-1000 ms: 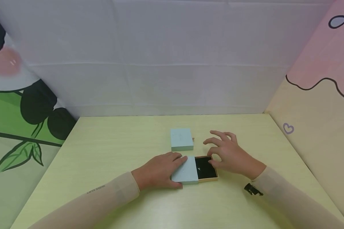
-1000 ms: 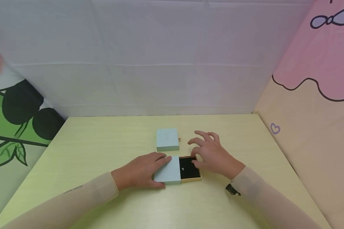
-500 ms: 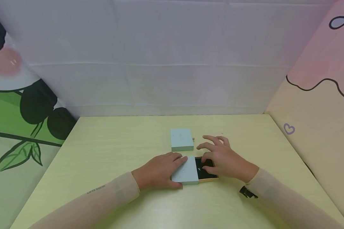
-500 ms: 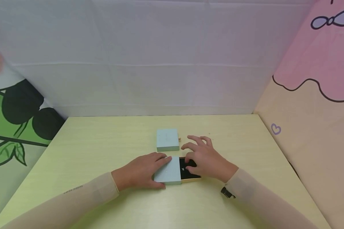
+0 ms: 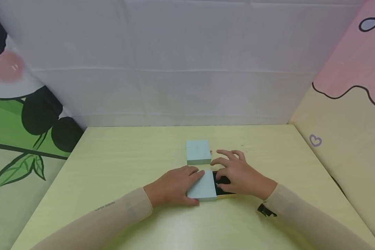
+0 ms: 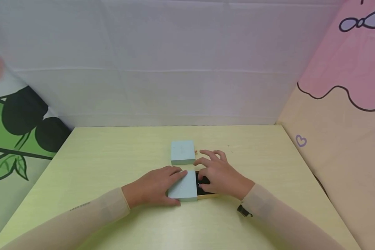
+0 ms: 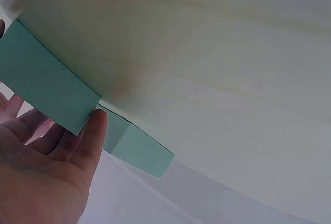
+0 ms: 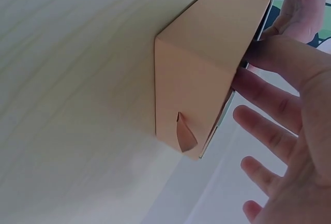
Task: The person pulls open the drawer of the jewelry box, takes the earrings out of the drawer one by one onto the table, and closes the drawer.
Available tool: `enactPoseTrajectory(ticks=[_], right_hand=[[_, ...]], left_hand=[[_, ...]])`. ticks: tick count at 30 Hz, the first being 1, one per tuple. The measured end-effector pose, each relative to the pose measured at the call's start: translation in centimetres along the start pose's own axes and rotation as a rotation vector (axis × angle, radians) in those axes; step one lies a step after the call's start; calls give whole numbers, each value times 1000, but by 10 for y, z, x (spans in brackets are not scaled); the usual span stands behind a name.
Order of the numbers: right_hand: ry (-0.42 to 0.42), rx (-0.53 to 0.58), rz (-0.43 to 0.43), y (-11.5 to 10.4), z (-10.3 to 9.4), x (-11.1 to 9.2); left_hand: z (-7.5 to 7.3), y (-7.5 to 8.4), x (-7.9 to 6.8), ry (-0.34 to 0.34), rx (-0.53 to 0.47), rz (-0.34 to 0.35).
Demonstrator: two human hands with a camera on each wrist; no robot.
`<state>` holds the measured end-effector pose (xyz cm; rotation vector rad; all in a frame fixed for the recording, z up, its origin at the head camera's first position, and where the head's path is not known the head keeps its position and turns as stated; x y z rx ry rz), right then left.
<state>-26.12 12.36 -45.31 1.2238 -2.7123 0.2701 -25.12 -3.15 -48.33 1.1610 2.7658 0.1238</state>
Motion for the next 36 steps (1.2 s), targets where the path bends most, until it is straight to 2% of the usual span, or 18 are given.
enactPoseTrajectory(ticks=[17, 36], right_hand=[[-25, -13, 0, -2, 6, 4], [-30, -12, -4, -5, 6, 3]], left_hand=[[0, 0, 0, -14, -5, -8], [-1, 1, 0, 8, 9, 9]])
Point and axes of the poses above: each hand's wrist, its own x-axis towards the middle knuckle, its own z-axis out of the palm, y = z × x, the point moved 10 cm from there along x, towards the middle knuckle
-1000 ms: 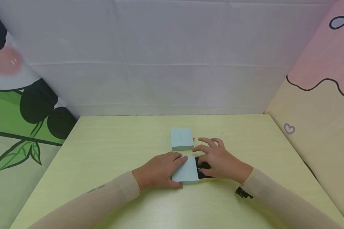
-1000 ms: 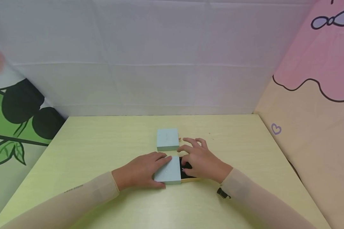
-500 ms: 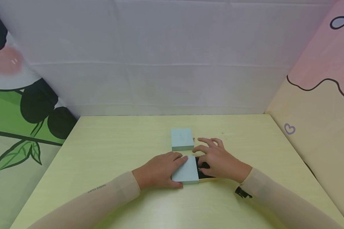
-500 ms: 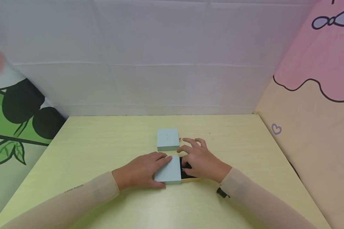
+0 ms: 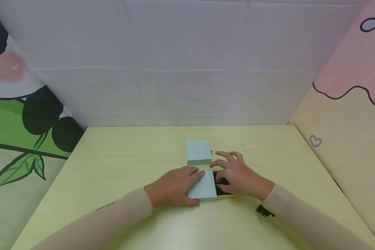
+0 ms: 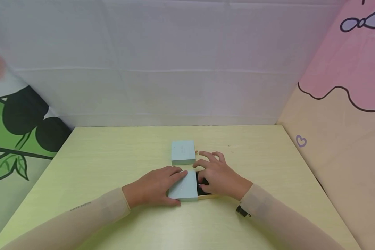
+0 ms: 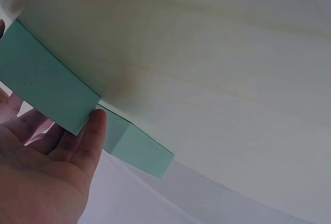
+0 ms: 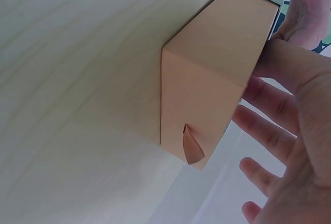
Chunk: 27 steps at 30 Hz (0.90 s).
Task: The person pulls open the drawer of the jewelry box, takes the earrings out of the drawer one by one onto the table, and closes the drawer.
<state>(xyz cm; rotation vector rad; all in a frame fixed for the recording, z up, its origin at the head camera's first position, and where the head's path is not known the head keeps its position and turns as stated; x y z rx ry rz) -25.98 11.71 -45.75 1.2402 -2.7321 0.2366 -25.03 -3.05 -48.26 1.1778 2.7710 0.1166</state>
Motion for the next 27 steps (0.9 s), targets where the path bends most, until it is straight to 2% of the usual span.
enactPoseTrajectory(ticks=[27], right_hand=[[22, 13, -10, -1, -5, -1]], left_hand=[[-1, 0, -2, -4, -18, -3]])
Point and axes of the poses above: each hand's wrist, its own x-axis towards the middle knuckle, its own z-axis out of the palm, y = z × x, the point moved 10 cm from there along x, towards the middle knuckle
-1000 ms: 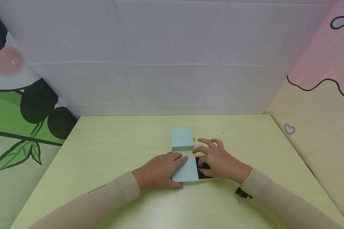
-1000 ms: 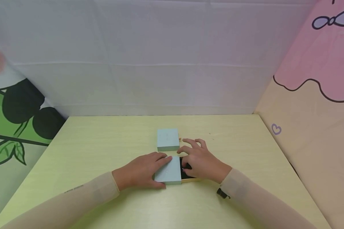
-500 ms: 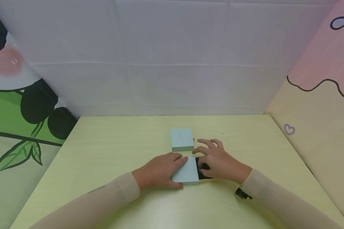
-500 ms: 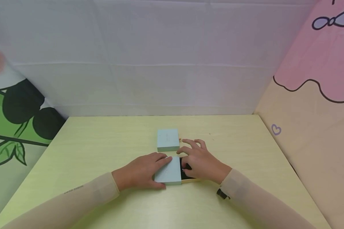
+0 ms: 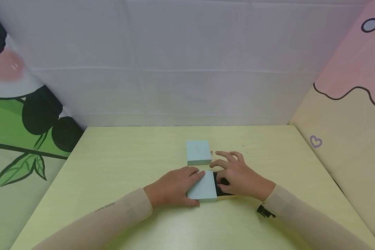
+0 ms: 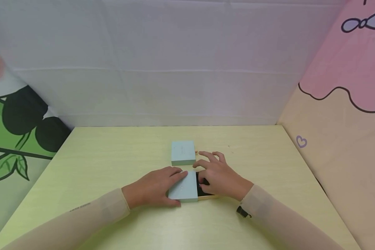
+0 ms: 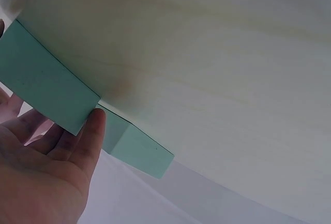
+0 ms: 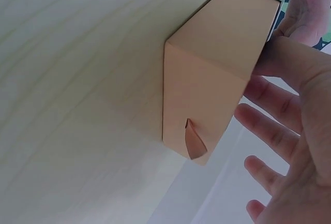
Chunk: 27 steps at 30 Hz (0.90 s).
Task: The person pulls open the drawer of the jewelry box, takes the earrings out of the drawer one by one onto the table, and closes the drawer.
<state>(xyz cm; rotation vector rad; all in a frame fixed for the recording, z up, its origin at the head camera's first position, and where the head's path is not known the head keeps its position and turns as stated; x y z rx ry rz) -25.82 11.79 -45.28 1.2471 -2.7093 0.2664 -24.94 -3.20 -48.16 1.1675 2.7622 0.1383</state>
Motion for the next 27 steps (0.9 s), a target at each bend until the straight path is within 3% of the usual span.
enactPoseTrajectory(ticks=[27], right_hand=[[-5, -2, 47, 10, -6, -8]], left_hand=[[-3, 2, -3, -5, -9, -7]])
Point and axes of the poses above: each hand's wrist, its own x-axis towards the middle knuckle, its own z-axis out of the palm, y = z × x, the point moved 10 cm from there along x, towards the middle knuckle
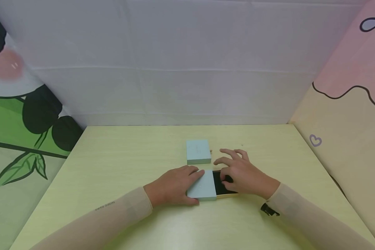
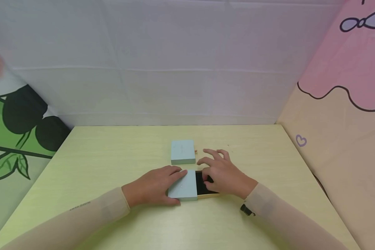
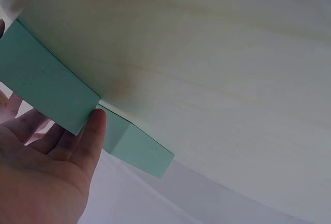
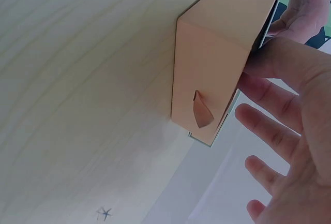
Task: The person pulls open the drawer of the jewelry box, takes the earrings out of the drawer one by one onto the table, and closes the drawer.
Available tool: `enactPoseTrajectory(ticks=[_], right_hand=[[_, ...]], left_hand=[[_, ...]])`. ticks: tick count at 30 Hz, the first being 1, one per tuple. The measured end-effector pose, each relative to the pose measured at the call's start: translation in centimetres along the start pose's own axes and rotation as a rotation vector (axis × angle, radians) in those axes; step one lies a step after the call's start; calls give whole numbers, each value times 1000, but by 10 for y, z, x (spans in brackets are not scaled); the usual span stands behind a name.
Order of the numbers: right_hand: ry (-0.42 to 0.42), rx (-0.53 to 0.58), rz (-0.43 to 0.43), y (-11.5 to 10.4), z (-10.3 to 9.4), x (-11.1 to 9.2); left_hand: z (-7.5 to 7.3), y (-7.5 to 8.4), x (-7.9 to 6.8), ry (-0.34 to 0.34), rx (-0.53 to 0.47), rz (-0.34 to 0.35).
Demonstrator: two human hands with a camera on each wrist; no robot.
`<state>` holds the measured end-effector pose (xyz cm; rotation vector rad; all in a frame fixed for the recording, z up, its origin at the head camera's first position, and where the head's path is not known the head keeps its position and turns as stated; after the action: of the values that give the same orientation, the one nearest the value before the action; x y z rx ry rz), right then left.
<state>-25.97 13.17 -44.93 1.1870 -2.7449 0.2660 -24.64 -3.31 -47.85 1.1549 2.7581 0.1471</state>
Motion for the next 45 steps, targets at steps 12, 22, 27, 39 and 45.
enactPoseTrajectory(ticks=[12, 22, 27, 39, 45], right_hand=[[11, -40, 29, 9, -5, -3], [41, -21, 78, 23, -18, -8], [66, -19, 86, 28, -24, -13], [78, -12, 118, 40, -29, -23], [72, -8, 131, 45, -28, -25]], left_hand=[[3, -3, 0, -12, -15, -14], [5, -4, 2, -18, -14, -18], [7, -5, 2, -24, -15, -23], [5, -3, 1, -17, -8, -14], [5, -3, 2, -15, -7, -14]])
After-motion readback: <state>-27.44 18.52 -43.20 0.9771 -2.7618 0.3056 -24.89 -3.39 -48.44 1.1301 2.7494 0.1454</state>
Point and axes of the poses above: each hand's wrist, its own x-axis towards the middle knuckle, its own z-axis out of the palm, y = z × x, the point moved 10 cm from there along x, towards the middle knuckle
